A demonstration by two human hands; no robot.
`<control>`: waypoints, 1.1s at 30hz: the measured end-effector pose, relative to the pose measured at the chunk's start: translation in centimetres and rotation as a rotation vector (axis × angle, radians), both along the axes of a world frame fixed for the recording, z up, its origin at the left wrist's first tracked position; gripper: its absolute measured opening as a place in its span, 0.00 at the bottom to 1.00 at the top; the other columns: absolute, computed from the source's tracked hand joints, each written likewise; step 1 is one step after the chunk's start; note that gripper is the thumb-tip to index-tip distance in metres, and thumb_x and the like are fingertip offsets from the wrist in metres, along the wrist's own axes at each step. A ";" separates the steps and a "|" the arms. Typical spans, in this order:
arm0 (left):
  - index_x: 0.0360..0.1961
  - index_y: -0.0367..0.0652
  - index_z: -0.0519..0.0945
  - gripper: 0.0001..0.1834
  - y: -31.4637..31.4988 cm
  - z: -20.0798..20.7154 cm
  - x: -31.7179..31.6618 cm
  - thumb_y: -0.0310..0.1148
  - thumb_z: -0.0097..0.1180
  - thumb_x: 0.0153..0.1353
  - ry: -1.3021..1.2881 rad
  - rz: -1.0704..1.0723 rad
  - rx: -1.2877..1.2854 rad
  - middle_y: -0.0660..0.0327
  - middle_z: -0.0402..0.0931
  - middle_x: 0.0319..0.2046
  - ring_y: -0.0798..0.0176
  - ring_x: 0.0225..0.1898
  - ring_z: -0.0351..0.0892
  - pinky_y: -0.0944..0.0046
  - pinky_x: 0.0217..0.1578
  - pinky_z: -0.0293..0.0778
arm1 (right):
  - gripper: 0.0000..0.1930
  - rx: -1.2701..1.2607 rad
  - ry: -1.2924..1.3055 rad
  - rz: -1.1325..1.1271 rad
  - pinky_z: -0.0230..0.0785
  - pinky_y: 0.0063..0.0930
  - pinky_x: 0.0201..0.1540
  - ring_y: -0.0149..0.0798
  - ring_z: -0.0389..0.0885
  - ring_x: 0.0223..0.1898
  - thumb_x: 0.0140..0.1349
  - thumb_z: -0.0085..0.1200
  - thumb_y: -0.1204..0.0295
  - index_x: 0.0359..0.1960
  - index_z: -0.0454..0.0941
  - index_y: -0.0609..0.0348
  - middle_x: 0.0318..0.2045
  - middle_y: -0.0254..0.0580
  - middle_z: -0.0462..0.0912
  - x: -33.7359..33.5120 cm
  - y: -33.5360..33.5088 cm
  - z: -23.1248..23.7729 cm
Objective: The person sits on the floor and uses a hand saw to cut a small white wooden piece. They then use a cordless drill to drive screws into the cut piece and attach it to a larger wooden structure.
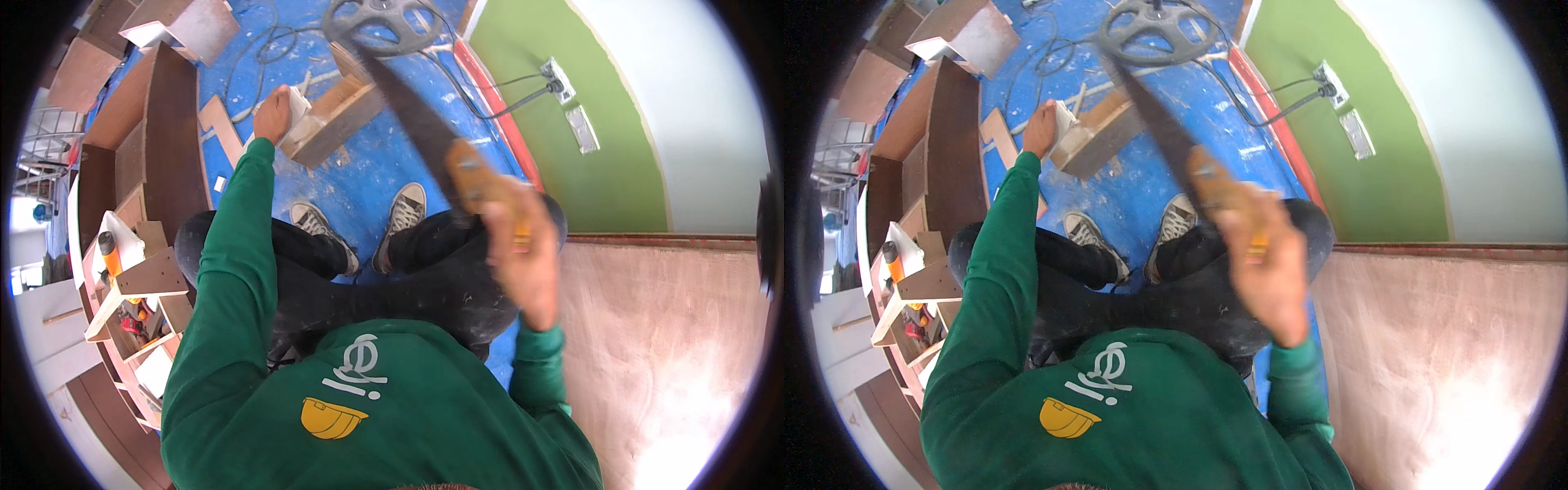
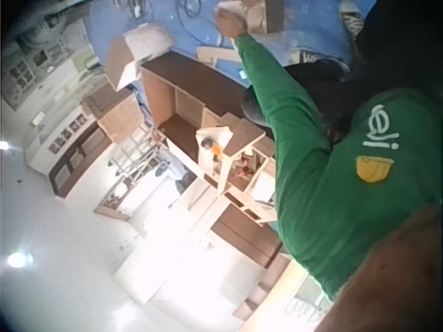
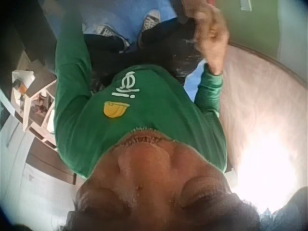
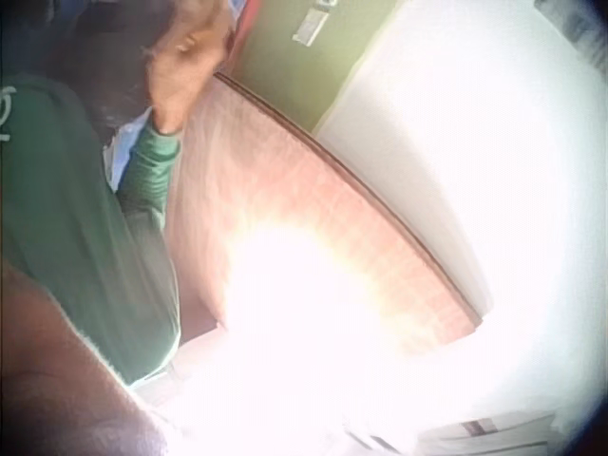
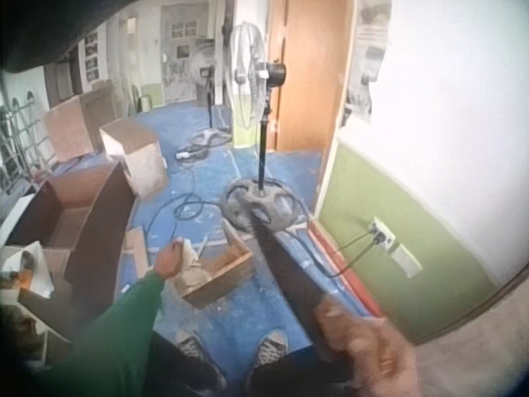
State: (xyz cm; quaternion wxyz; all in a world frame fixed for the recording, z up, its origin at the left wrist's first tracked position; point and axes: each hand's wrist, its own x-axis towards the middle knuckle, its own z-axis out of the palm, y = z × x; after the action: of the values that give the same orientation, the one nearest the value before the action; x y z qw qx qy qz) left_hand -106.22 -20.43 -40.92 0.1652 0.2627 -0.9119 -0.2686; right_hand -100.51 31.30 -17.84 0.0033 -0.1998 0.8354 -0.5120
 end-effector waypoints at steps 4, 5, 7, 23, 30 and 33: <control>0.72 0.37 0.76 0.37 -4.0 6.2 -0.7 0.59 0.40 0.83 0.254 -0.072 0.248 0.46 0.81 0.65 0.47 0.69 0.77 0.54 0.70 0.67 | 0.24 -0.229 -0.329 -0.277 0.63 0.18 0.17 0.22 0.70 0.17 0.79 0.58 0.55 0.61 0.80 0.66 0.25 0.31 0.76 -3.6 6.1 4.7; 0.72 0.36 0.75 0.36 -3.0 9.1 -1.1 0.57 0.42 0.83 0.304 -0.123 0.312 0.49 0.81 0.65 0.52 0.69 0.76 0.56 0.71 0.66 | 0.24 -0.287 -0.324 -0.321 0.63 0.20 0.15 0.23 0.70 0.16 0.79 0.58 0.54 0.60 0.79 0.66 0.25 0.32 0.76 -4.6 7.3 4.7; 0.73 0.33 0.74 0.34 -1.2 14.7 -1.1 0.53 0.45 0.83 0.383 -0.193 0.418 0.54 0.80 0.66 0.59 0.69 0.74 0.60 0.72 0.64 | 0.21 -0.407 -0.352 -0.375 0.64 0.20 0.15 0.24 0.71 0.15 0.79 0.57 0.53 0.53 0.80 0.61 0.24 0.31 0.76 -5.9 9.7 2.6; 0.60 0.39 0.80 0.21 4.2 24.9 7.8 0.46 0.48 0.85 0.539 -0.393 0.569 0.69 0.81 0.48 0.72 0.51 0.76 0.65 0.57 0.72 | 0.21 0.049 -0.600 -0.413 0.74 0.40 0.29 0.39 0.82 0.24 0.75 0.58 0.56 0.26 0.79 0.57 0.22 0.41 0.80 4.6 15.2 -40.5; 0.54 0.37 0.81 0.22 8.6 27.1 7.5 0.47 0.49 0.83 0.402 -0.487 0.382 0.57 0.80 0.45 0.60 0.50 0.79 0.59 0.56 0.74 | 0.16 -0.085 -0.124 -0.303 0.77 0.37 0.38 0.39 0.85 0.35 0.76 0.57 0.61 0.43 0.82 0.66 0.34 0.48 0.86 -9.0 2.8 -17.5; 0.54 0.38 0.82 0.22 9.1 27.3 7.4 0.49 0.51 0.82 0.346 -0.549 0.258 0.54 0.81 0.46 0.53 0.50 0.82 0.56 0.55 0.75 | 0.20 -0.275 -0.126 0.067 0.81 0.29 0.44 0.32 0.85 0.42 0.79 0.59 0.59 0.58 0.82 0.66 0.43 0.42 0.89 -9.8 -9.7 0.2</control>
State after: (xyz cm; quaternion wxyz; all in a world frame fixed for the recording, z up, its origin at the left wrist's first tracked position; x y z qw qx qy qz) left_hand -98.78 -11.29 -13.63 0.2045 -0.0231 -0.8656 -0.4565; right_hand -110.32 21.61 -17.60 0.0454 -0.1938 0.7485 -0.6325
